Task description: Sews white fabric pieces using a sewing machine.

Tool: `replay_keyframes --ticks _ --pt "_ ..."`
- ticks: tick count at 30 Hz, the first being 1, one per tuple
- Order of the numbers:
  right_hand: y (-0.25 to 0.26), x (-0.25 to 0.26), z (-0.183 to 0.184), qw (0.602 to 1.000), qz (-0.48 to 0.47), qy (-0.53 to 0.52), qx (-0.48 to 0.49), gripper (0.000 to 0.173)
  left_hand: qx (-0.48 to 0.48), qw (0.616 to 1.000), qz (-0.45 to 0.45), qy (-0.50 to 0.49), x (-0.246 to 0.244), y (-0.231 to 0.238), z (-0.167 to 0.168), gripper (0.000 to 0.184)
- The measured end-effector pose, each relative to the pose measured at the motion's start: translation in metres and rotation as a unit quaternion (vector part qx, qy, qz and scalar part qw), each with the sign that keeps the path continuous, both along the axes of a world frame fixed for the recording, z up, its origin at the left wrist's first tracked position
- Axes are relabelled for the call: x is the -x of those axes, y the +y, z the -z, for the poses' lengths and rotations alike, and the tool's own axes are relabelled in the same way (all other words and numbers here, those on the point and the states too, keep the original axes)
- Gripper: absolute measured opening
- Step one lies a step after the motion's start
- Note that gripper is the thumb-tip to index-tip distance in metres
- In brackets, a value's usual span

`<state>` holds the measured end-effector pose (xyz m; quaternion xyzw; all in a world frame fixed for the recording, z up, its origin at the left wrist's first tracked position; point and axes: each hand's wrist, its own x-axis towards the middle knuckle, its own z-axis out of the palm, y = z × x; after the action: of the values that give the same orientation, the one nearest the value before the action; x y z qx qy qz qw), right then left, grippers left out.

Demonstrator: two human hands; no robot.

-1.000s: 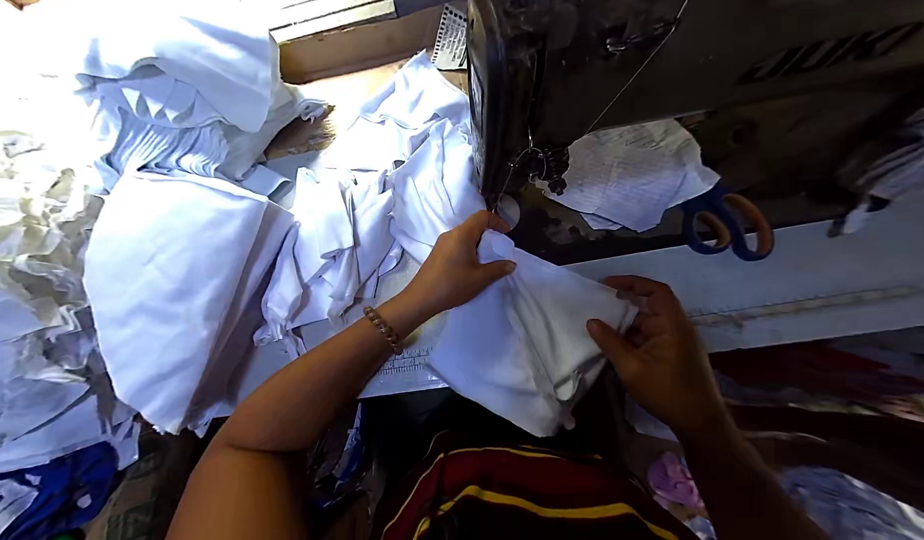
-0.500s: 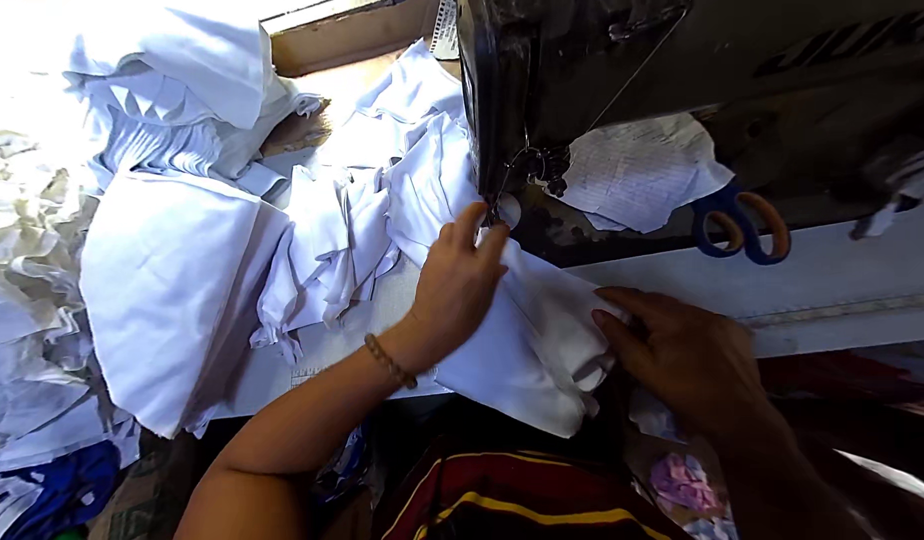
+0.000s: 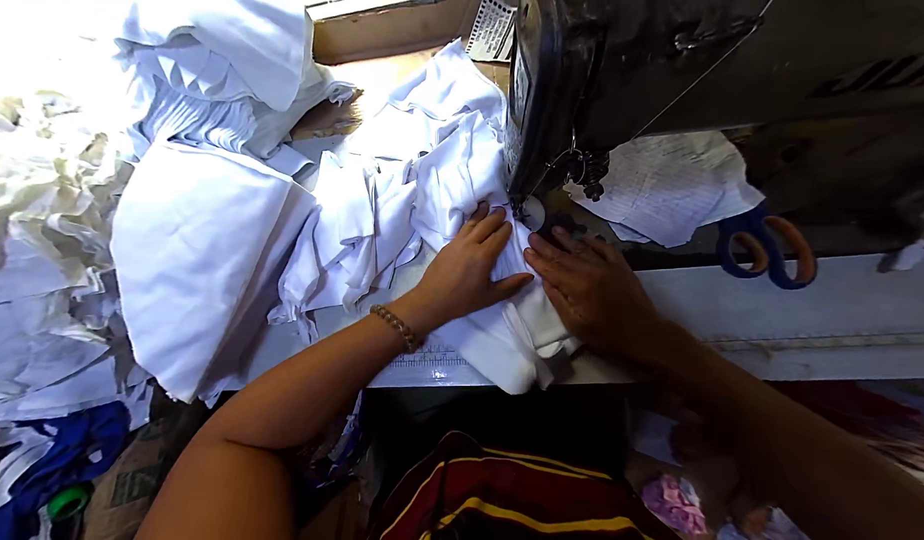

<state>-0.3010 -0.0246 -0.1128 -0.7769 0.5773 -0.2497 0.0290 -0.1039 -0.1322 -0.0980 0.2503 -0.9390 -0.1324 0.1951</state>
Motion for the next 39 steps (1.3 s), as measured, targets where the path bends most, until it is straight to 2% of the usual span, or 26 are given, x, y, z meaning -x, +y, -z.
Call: replay_keyframes --ticks 4,7,9,11,14,16,20,24,39 --pt "-0.009 -0.012 -0.006 0.997 0.061 0.024 -0.033 0.054 0.016 0.994 0.105 -0.015 -0.004 -0.045 0.000 0.070" --pt "-0.010 -0.022 -0.007 0.995 0.087 0.037 -0.036 0.059 0.002 0.983 0.170 -0.061 -0.009 -0.069 -0.008 0.072" --pt "-0.008 -0.026 -0.005 0.994 0.095 0.038 -0.044 0.064 -0.021 0.981 0.153 -0.117 -0.010 -0.068 -0.018 0.069" --pt "-0.005 -0.027 0.001 0.996 0.084 0.024 -0.029 0.066 -0.028 0.984 0.080 -0.158 -0.004 -0.048 -0.027 0.061" --pt "-0.001 -0.024 0.006 0.998 0.048 -0.010 0.049 0.052 -0.017 0.989 -0.053 -0.137 0.014 0.007 -0.028 0.050" --pt "0.002 -0.025 0.008 0.997 0.036 -0.003 0.071 0.046 -0.034 0.983 -0.082 -0.161 0.017 0.027 -0.025 0.058" --pt "0.006 -0.026 0.008 0.996 0.035 0.038 0.071 0.048 0.015 0.986 -0.068 -0.149 0.005 0.011 -0.006 0.055" --pt "0.005 -0.028 0.006 0.995 0.051 0.055 0.065 0.049 0.022 0.986 -0.050 -0.157 0.000 0.000 -0.009 0.054" --pt "0.002 -0.027 0.004 0.995 0.075 0.052 0.039 0.052 -0.040 0.984 -0.058 -0.164 0.007 -0.025 -0.016 0.055"
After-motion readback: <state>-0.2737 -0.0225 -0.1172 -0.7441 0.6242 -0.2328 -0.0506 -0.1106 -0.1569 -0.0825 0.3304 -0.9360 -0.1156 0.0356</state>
